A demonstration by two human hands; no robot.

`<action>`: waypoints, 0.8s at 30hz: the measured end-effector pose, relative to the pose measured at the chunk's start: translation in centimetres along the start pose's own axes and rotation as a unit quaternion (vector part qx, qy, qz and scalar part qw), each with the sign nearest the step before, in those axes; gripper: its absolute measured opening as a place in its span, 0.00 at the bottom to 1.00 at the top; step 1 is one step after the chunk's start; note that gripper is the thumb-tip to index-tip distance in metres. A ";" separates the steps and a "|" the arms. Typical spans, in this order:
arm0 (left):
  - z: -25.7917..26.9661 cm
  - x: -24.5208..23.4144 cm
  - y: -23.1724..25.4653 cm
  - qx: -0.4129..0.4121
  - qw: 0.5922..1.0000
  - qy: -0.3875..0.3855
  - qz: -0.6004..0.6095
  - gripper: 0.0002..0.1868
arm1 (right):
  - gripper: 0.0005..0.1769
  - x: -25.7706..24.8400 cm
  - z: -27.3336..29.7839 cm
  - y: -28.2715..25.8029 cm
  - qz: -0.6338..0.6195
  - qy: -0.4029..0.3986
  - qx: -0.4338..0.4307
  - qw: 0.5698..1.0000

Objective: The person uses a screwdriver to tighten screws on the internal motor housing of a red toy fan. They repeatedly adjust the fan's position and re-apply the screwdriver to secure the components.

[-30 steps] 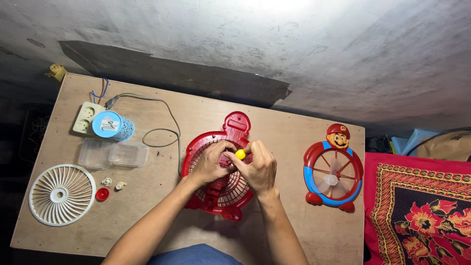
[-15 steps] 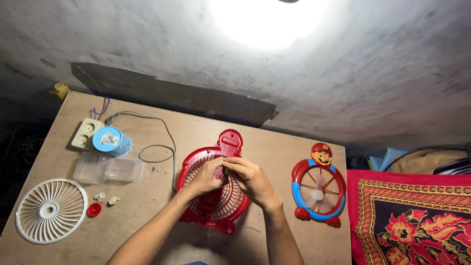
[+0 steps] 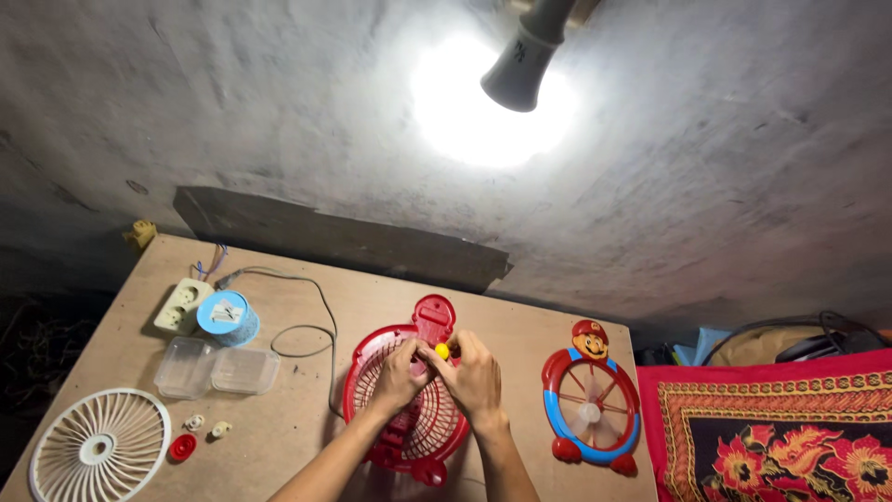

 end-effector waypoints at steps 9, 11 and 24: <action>0.5 1.2 -2.8 -0.059 0.992 -0.090 0.068 0.18 | 0.23 -1.0 0.5 -0.4 -0.118 -0.175 -0.156 0.965; 0.1 1.1 -3.0 -0.045 0.988 -0.127 0.071 0.19 | 0.18 -0.7 0.5 -0.1 -0.111 -0.178 -0.115 0.971; 1.0 0.3 -1.3 -0.037 0.999 -0.034 -0.019 0.16 | 0.23 1.0 2.2 0.5 -0.027 0.038 0.057 0.997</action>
Point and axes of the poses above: each hand's wrist, its own z-axis away from the middle knuckle, its own x-axis out of the palm, y = z × x, the point moved 5 cm from there along -z, towards the middle knuckle, and after that the axes turned 10 degrees about x, right-handed, at the moved point
